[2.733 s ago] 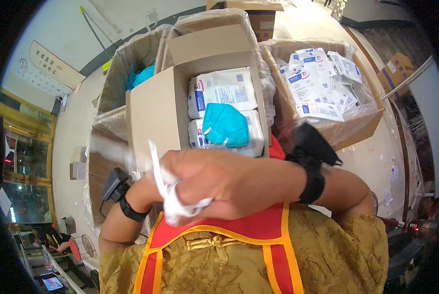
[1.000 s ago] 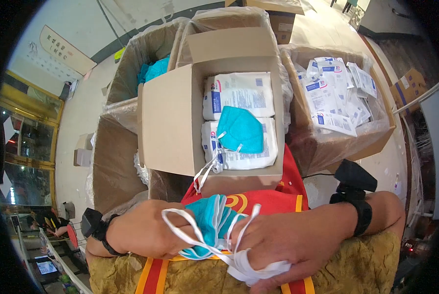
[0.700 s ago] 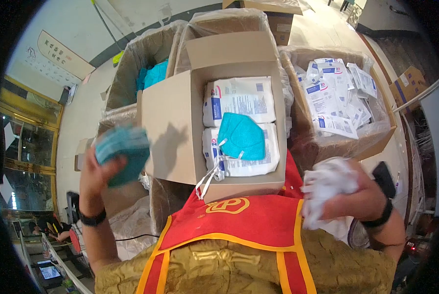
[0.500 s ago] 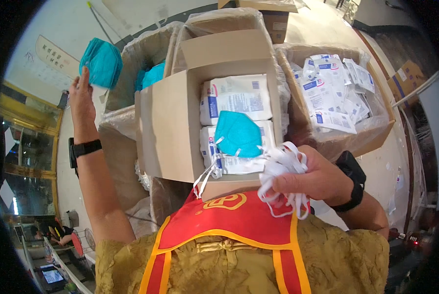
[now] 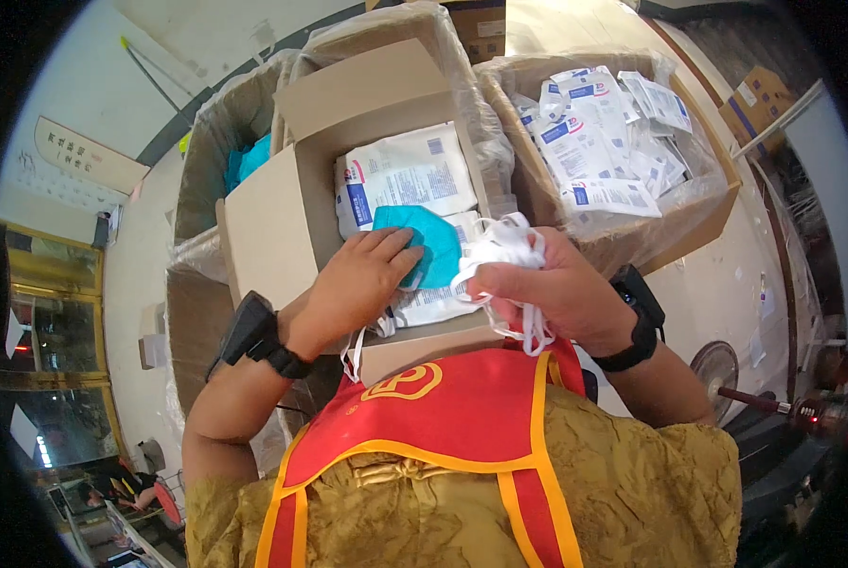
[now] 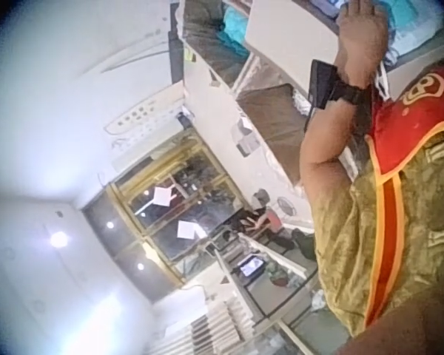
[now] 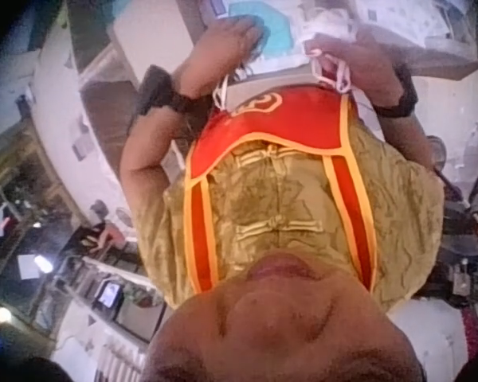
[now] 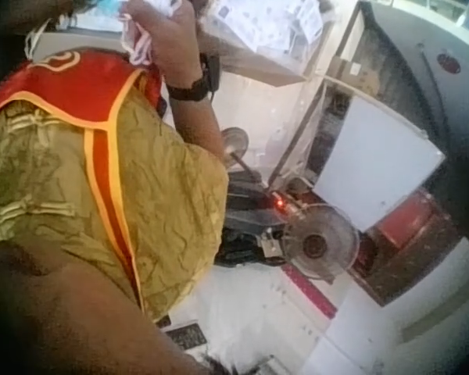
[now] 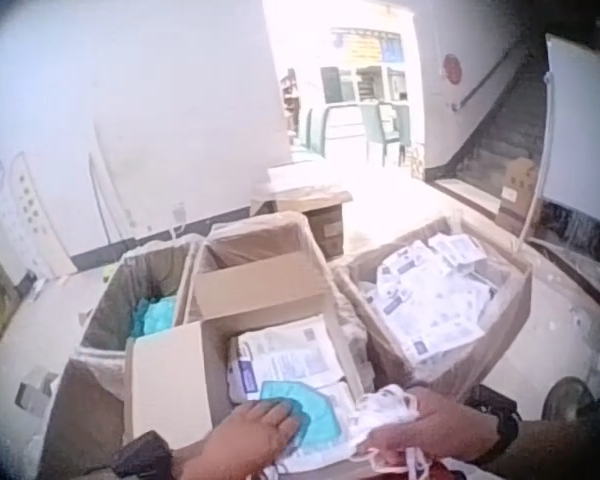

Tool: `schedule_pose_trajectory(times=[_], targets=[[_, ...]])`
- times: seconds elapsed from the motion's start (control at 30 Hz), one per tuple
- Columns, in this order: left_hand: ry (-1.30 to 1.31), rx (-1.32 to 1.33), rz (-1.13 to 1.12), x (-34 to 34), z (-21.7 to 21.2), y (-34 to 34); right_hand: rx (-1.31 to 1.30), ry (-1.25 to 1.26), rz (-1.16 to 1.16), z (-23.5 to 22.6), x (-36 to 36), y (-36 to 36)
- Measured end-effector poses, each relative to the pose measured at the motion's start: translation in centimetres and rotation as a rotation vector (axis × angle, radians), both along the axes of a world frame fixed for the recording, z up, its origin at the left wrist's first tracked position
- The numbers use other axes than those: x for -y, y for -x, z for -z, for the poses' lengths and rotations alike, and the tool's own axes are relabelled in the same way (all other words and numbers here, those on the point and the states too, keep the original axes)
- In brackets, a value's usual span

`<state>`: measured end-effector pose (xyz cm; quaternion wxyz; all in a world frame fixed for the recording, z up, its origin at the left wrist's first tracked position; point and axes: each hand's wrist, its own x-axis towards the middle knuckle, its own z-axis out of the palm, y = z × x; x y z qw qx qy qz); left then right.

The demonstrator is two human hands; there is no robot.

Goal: The recorder is taking face masks and individual packaging bags from larger containers and placing them into smaller cardboard boxes.

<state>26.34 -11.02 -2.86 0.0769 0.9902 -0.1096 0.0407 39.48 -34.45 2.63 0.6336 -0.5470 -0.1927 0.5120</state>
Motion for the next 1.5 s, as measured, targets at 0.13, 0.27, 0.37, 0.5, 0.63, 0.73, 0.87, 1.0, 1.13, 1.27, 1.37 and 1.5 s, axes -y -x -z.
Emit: schedule_pose_trajectory(times=[0.13, 0.27, 0.37, 0.5, 0.63, 0.73, 0.87, 1.0, 1.13, 1.27, 1.37, 1.5], targets=[[-0.092, -0.045, -0.021, 0.1, 0.2, -0.7, 0.001, -0.052, -0.074, 0.7, -0.1, 0.4], [0.08, -0.102, -0.109, -1.0, -2.8, -1.3, 0.025, 0.005, -0.115, 0.4, -0.2, 0.0], [0.169, 0.112, -0.335, -1.7, -4.6, -1.2, 0.056, 0.005, -0.061, 0.8, -0.7, 0.1], [0.389, 0.162, -0.48, -1.3, -7.5, 0.0, 0.073, 0.003, -0.081, -0.2, -2.4, 0.0], [0.443, 0.233, -0.57, 0.1, -9.7, 1.0, 0.005, -0.149, -0.037, 0.9, -5.8, 0.5], [0.342, 0.466, -0.482, 1.3, -9.1, 1.1, -0.024, -0.143, -0.264, 0.3, -7.9, 1.4], [0.355, 0.654, -0.436, 2.3, -8.8, 0.9, -0.348, -0.289, -0.432, 4.0, -10.8, 4.6], [0.364, 0.61, -0.436, 1.9, -9.5, 1.9, -0.264, -0.231, -0.473, -0.3, -10.4, 6.9], [0.552, 0.43, -0.504, -1.3, -9.5, 4.0, 0.299, 0.018, -0.674, -2.7, -8.1, 4.8], [1.008, 0.031, -0.663, -0.8, -10.0, 6.5, 0.077, -0.312, -0.306, -1.6, -4.6, 3.6], [1.086, -0.075, -0.489, 1.0, -8.7, 6.9, 0.168, -0.458, -0.285, -3.4, -4.4, 4.0], [0.783, 0.007, -0.02, 2.2, -4.4, 7.6, 0.161, -0.315, -0.664, -4.7, -5.2, 5.7]])
